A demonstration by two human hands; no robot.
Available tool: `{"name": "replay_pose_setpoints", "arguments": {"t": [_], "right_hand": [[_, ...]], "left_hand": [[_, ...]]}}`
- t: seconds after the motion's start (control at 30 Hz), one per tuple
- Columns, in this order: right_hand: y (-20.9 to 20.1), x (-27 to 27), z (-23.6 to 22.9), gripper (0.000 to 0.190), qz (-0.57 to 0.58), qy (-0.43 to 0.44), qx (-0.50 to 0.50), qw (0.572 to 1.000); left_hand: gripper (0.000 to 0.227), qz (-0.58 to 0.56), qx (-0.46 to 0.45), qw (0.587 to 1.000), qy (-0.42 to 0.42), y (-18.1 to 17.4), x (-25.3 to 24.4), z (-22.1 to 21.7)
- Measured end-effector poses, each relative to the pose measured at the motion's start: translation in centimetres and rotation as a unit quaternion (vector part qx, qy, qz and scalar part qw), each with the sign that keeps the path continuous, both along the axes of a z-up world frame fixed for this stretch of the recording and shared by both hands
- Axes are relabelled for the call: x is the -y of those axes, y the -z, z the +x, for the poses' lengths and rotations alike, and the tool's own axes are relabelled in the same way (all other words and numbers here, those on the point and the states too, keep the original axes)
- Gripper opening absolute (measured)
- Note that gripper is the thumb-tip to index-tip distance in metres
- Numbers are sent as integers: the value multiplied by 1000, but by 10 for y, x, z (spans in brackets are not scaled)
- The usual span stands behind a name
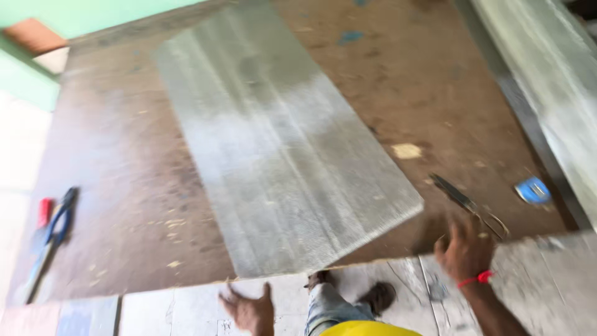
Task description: The person uses shears to cut a sheet of metal mesh on a wooden workbench. They trim the edges and then fold the mesh in half, pressing down along the fold line to flatten it.
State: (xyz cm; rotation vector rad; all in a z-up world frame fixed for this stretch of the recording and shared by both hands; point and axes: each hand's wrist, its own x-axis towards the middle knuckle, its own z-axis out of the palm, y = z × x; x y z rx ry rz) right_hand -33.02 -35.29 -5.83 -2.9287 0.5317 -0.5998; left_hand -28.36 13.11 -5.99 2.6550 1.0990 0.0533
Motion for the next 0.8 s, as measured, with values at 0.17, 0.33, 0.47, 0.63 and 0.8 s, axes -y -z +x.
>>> {"name": "replay_pose_setpoints", "arguments": {"t": [0.17, 0.33, 0.47, 0.63, 0.8], "right_hand": [[-18, -92, 54, 95, 107, -347, -96, 927], [-40, -140, 86, 116, 84, -382, -207, 897], [-16, -164, 96, 94, 43, -363, -176, 914], [53, -202, 87, 60, 345, -320, 83, 878], [85, -188, 104, 49, 575, -100, -26, 811]], "left_hand": [[66, -621, 66, 724, -293, 57, -80, -17], [45, -652, 93, 736, -155, 27, -73, 10], [50, -720, 195, 664, 45, -106, -34, 55], [64, -642, 139, 712, 249, -280, 110, 93], [83, -521, 58, 615, 589, -352, 271, 103]]}}
